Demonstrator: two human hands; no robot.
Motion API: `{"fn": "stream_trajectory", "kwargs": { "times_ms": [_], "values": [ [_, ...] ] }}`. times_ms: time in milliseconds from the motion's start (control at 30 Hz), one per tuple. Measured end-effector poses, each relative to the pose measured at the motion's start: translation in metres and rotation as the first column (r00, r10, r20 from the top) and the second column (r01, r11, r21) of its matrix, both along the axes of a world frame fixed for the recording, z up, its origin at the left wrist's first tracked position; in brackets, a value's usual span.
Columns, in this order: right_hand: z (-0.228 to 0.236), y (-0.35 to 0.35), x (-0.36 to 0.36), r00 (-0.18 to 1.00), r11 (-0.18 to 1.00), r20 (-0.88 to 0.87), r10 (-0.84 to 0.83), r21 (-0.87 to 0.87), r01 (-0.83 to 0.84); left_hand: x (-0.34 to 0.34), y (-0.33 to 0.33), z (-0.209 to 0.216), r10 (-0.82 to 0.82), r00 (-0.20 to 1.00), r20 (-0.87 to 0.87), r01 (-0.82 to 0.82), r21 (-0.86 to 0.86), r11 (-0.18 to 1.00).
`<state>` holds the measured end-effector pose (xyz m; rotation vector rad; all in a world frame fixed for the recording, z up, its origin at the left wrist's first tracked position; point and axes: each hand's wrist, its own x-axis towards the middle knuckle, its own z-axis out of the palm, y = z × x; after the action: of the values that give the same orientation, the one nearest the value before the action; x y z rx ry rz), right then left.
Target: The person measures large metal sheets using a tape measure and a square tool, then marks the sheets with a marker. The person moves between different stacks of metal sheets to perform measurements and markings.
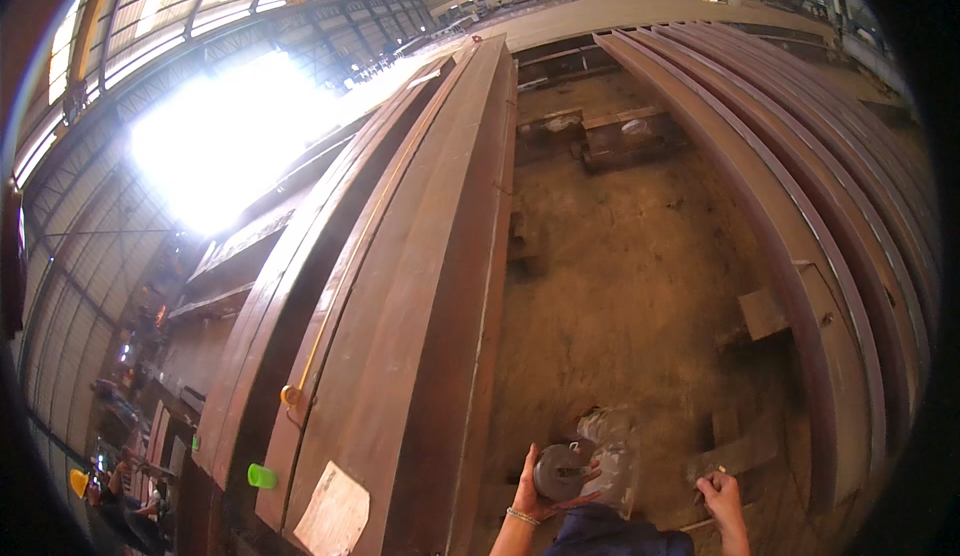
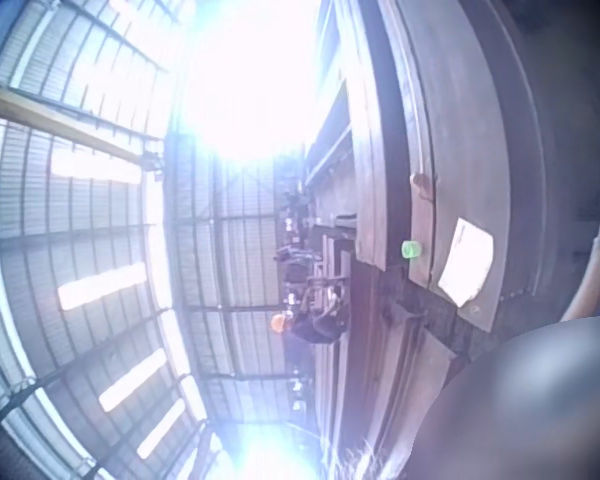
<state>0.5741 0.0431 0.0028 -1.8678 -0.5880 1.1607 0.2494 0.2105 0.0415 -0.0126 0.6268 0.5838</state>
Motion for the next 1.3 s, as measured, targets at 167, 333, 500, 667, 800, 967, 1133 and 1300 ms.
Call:
{"fn": "stream_trajectory", "kwargs": {
  "times_ms": [167, 333, 500, 667, 800, 967, 1133, 1300],
  "values": [
    [0.003, 0.107, 0.021, 0.998, 0.998, -0.015, -0.054, -0.01, 0.054, 0.04, 0.109, -0.046, -0.141, 0.99, 0.027, 0.139, 0.067, 0.988],
    [0.021, 0.334, 0.016, 0.998, 0.988, -0.035, 0.061, 0.145, -0.055, 0.089, 0.268, -0.062, -0.197, 0.98, -0.008, 0.196, 0.134, 0.971],
    [0.058, 0.493, -0.021, 0.91, 0.918, 0.247, 0.332, 0.135, -0.372, 0.085, 0.391, -0.045, -0.264, 0.93, -0.255, 0.331, 0.27, 0.904],
    [0.061, 0.565, -0.044, 0.841, 0.851, 0.181, 0.51, 0.041, -0.524, 0.075, 0.447, -0.045, -0.266, 0.817, -0.511, 0.553, 0.566, 0.611],
    [0.029, 0.593, -0.042, 0.872, 0.878, 0.104, 0.478, -0.048, -0.476, 0.078, 0.469, -0.046, -0.309, 0.727, -0.613, 0.671, 0.54, 0.507],
    [0.005, 0.617, -0.025, 0.931, 0.926, 0.019, 0.365, 0.1, -0.365, 0.09, 0.507, -0.042, -0.267, 0.676, -0.687, 0.732, 0.585, 0.35],
    [0.006, 0.674, 0.017, 0.922, 0.924, -0.093, 0.375, 0.112, -0.365, 0.127, 0.567, -0.048, -0.232, 0.64, -0.732, 0.767, 0.592, 0.246],
    [-0.008, 0.791, 0.089, 0.979, 0.973, -0.174, 0.101, 0.222, -0.061, 0.177, 0.661, -0.056, -0.266, 0.637, -0.723, 0.763, 0.546, 0.345]
  ]
}}
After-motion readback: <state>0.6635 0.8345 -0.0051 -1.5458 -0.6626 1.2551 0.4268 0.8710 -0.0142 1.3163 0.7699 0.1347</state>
